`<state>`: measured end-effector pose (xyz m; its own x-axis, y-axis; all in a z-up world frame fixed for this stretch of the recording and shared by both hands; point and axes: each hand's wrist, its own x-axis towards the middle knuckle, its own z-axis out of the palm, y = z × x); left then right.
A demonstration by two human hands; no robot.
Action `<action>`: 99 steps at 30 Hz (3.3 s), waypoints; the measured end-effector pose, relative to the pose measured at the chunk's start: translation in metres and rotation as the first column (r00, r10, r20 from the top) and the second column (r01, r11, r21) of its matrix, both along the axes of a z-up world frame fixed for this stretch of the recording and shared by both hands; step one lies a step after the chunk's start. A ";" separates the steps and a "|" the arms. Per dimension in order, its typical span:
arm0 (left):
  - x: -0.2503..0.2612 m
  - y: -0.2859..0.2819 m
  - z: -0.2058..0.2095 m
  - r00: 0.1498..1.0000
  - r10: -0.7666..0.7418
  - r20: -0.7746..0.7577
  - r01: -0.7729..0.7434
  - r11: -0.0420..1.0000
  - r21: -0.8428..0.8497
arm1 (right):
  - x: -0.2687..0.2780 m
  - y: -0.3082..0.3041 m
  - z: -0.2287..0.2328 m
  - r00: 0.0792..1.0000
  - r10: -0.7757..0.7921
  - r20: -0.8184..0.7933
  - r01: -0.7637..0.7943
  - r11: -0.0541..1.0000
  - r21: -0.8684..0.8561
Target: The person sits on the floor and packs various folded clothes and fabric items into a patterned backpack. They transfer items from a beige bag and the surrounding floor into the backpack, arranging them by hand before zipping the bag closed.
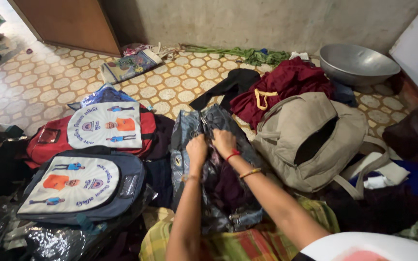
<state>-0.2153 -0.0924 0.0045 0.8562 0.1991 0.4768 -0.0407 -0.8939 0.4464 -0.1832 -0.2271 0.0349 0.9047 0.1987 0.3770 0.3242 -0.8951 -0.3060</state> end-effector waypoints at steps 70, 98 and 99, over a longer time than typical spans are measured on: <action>-0.014 -0.037 0.020 0.996 -0.049 0.078 0.053 0.997 -0.053 | 0.064 -0.002 0.064 0.766 0.637 -0.093 -0.636 0.771 0.035; -0.064 -0.055 -0.019 0.988 -0.109 -0.109 0.132 0.962 0.239 | 0.002 -0.017 0.051 0.768 0.603 0.214 -0.620 0.785 0.012; -0.063 -0.057 -0.020 0.989 -0.101 -0.104 0.125 0.959 0.254 | -0.004 -0.017 0.049 0.770 0.567 0.294 -0.593 0.805 -0.001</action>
